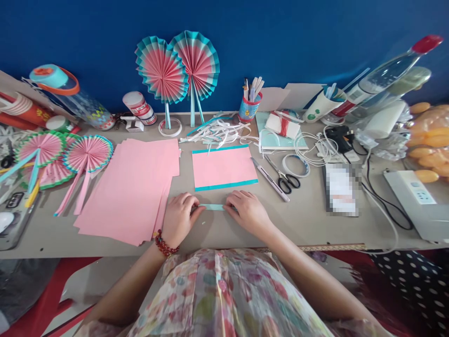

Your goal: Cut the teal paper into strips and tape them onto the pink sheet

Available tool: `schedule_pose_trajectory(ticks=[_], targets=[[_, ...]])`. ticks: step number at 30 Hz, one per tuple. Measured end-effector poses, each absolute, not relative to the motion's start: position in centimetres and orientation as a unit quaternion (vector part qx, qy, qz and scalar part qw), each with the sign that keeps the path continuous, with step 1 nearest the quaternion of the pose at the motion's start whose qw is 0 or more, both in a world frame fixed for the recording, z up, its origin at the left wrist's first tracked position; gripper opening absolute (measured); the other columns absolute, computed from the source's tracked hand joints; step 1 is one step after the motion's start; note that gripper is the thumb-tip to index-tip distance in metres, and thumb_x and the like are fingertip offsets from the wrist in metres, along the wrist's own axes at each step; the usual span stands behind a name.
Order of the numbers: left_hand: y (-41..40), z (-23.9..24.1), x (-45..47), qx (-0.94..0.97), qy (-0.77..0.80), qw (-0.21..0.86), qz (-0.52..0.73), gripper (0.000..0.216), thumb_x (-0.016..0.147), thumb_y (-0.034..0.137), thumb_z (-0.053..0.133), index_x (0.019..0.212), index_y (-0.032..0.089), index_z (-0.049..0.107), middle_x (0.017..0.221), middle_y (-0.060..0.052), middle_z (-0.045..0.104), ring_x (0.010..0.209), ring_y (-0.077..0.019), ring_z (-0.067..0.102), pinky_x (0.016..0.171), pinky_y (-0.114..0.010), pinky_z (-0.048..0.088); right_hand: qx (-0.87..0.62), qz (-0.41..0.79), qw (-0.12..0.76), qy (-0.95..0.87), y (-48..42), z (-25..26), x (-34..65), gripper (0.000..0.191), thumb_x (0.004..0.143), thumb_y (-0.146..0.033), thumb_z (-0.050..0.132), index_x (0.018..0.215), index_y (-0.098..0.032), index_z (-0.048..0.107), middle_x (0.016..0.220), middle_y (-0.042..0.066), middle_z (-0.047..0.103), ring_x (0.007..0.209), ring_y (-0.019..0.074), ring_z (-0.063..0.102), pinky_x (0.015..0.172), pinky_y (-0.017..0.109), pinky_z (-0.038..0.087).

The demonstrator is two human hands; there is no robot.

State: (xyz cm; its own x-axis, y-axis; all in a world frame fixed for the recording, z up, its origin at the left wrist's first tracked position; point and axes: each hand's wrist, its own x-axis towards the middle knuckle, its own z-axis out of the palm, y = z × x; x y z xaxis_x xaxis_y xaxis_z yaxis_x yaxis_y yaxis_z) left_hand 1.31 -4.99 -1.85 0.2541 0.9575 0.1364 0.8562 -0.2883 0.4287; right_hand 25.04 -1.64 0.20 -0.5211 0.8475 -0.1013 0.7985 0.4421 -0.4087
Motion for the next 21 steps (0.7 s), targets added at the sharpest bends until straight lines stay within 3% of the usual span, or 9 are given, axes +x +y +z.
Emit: schedule_pose_trajectory(ticks=[21], targets=[[-3.9,-1.1,0.4,0.791,0.565,0.188,0.139,0.017,0.097,0.031,0.058,0.084,0.020,0.057,0.083,0.000,0.062,0.077,-0.0183,0.060,0.071,-0.031,0.042,-0.481,0.212,0.054,-0.849,-1.6,0.2,25.1,0.012,0.096,-0.026,0.059,0.086,-0.020,0.061,0.092,0.004,0.064,0.089,0.0189,0.056,0.080,0.030,0.036]])
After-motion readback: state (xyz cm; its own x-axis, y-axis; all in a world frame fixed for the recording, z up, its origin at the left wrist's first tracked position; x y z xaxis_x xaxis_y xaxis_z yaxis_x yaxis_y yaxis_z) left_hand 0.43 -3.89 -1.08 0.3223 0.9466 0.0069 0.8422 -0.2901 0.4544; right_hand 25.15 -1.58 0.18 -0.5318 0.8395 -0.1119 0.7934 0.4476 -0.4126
